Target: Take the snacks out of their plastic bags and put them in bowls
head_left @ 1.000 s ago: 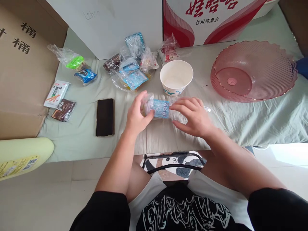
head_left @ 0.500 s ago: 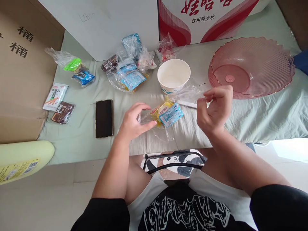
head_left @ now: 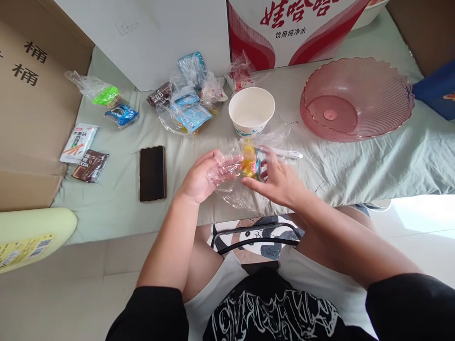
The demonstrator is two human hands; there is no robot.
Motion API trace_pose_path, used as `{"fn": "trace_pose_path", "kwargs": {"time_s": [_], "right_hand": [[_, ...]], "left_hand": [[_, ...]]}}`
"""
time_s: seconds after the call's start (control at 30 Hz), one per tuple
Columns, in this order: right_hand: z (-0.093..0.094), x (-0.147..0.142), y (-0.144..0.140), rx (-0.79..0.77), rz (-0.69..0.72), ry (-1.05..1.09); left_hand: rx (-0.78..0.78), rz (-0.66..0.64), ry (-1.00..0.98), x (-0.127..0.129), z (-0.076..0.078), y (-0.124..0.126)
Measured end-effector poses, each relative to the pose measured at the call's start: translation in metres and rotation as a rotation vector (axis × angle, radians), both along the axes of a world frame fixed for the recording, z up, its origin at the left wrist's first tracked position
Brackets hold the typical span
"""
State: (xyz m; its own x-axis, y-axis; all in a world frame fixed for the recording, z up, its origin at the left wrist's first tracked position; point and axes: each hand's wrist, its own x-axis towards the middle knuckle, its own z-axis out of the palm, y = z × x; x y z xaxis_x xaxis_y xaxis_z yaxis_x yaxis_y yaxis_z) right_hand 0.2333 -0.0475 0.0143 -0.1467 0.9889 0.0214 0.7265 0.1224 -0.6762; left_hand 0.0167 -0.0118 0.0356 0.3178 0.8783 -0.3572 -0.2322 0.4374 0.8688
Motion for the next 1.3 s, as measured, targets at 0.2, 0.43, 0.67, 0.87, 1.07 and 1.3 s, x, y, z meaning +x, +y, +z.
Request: {"fn": "trace_pose_path", "kwargs": {"time_s": [0.2, 0.43, 0.67, 0.87, 1.07, 1.3], "right_hand": [[0.000, 0.010, 0.011, -0.136, -0.032, 0.212], [0.013, 0.022, 0.021, -0.137, -0.012, 0.684], [0.029, 0.100, 0.038, 0.547, -0.504, 0.170], [0.029, 0.114, 0.041, 0.691, -0.527, -0.059], [0.014, 0.035, 0.017, -0.158, 0.024, 0.607], [0.009, -0.005, 0.012, -0.467, -0.073, 1.145]], "left_hand": [[-0.001, 0.071, -0.035, 0.005, -0.002, 0.004], [-0.141, 0.581, 0.019, -0.001, -0.011, 0.026], [-0.092, 0.401, 0.009, -0.009, -0.011, 0.024], [0.026, 0.195, 0.038, 0.003, -0.008, 0.017], [0.125, -0.034, -0.089, -0.008, -0.019, 0.004], [0.071, 0.189, -0.142, 0.005, -0.034, 0.008]]}}
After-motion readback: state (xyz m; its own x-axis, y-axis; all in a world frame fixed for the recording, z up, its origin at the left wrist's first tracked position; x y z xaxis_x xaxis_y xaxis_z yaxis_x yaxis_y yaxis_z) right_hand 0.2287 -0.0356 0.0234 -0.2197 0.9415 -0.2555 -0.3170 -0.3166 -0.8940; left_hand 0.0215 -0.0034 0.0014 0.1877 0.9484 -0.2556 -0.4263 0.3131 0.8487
